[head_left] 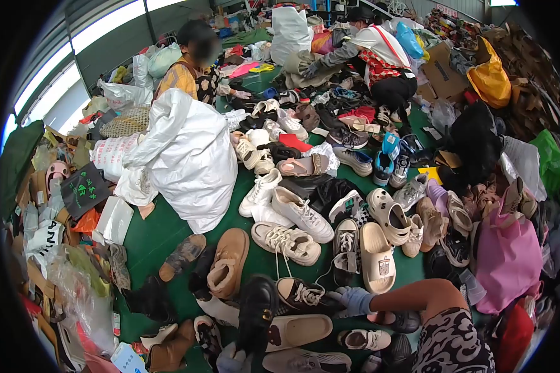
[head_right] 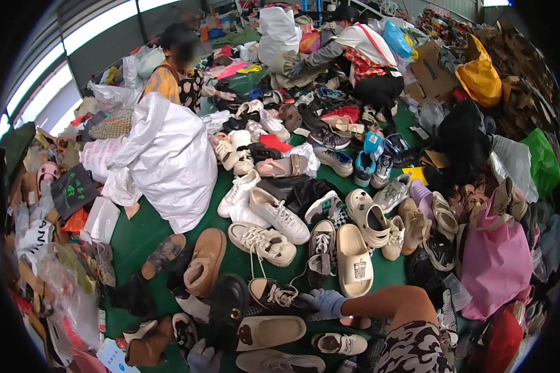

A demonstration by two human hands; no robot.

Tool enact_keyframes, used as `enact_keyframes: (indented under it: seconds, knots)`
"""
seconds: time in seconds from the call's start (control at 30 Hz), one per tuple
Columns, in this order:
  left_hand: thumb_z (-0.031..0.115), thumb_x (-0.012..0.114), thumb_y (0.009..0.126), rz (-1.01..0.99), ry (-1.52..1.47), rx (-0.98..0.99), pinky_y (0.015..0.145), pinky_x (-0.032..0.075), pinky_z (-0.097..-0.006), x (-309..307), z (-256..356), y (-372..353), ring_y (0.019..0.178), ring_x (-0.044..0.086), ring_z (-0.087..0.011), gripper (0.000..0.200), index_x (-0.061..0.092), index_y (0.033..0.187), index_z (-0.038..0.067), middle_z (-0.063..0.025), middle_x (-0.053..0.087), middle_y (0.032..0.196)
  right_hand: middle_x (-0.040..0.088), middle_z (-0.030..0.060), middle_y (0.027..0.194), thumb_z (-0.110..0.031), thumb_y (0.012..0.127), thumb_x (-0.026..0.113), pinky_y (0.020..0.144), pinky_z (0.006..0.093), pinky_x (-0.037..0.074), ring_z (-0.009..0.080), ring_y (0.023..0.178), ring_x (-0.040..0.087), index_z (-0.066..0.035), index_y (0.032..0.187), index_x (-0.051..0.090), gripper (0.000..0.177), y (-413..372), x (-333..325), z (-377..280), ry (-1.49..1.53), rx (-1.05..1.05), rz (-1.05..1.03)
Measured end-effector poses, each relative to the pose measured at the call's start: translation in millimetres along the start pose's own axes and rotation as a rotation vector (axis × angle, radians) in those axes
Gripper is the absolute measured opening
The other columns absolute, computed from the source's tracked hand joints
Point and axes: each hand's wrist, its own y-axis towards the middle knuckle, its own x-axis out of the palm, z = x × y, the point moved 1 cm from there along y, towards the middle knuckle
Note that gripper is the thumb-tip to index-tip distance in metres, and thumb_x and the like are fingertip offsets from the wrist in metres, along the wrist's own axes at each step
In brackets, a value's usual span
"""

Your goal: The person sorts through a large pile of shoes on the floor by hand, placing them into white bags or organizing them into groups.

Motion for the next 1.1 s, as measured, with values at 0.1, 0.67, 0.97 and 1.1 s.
enact_keyframes:
  seconds: [0.1,0.67,0.97,1.1]
  knots:
    - [0.023,0.075,0.063,-0.226,-0.05,-0.091,0.067,0.051,-0.0402,39.3,-5.6,51.1,0.084,0.059,-0.035,0.028,0.056,0.077,0.007,-0.0166,0.058,0.094,0.048,0.0175,0.115,-0.045,0.071,0.068,0.087,0.0442,0.044,0.0364,0.106,0.05,-0.014,0.14,0.029,0.085,-15.1,3.1,5.3,0.032,0.036,-0.009]
    - [0.036,0.065,0.076,-0.565,0.145,-0.189,0.069,0.046,-0.0435,102.9,-16.9,117.0,0.077,0.059,-0.0308,0.029,0.061,0.079,0.008,-0.0118,0.056,0.085,0.048,0.0167,0.113,-0.044,0.066,0.07,0.089,0.0434,0.042,0.0354,0.106,0.049,-0.01,0.132,0.039,0.08,-11.1,22.9,16.9,0.119,-0.065,0.182]
    - [0.045,0.061,0.077,-0.793,0.371,-0.051,0.076,0.046,-0.0433,105.4,-70.7,188.8,0.087,0.061,-0.0303,0.038,0.066,0.084,0.008,-0.0122,0.059,0.094,0.05,0.015,0.109,-0.042,0.065,0.07,0.086,0.0416,0.044,0.0334,0.101,0.051,-0.009,0.129,0.04,0.077,-8.0,20.6,19.3,0.118,-0.085,0.174]
    - [0.039,0.062,0.076,-0.705,0.485,-0.181,0.077,0.047,-0.0432,136.3,-95.2,202.0,0.089,0.061,-0.0306,0.033,0.068,0.089,0.009,-0.0122,0.058,0.097,0.05,0.0149,0.109,-0.041,0.063,0.072,0.086,0.0424,0.044,0.0326,0.102,0.051,-0.011,0.13,0.041,0.079,-6.8,29.0,21.8,0.098,-0.069,0.253]
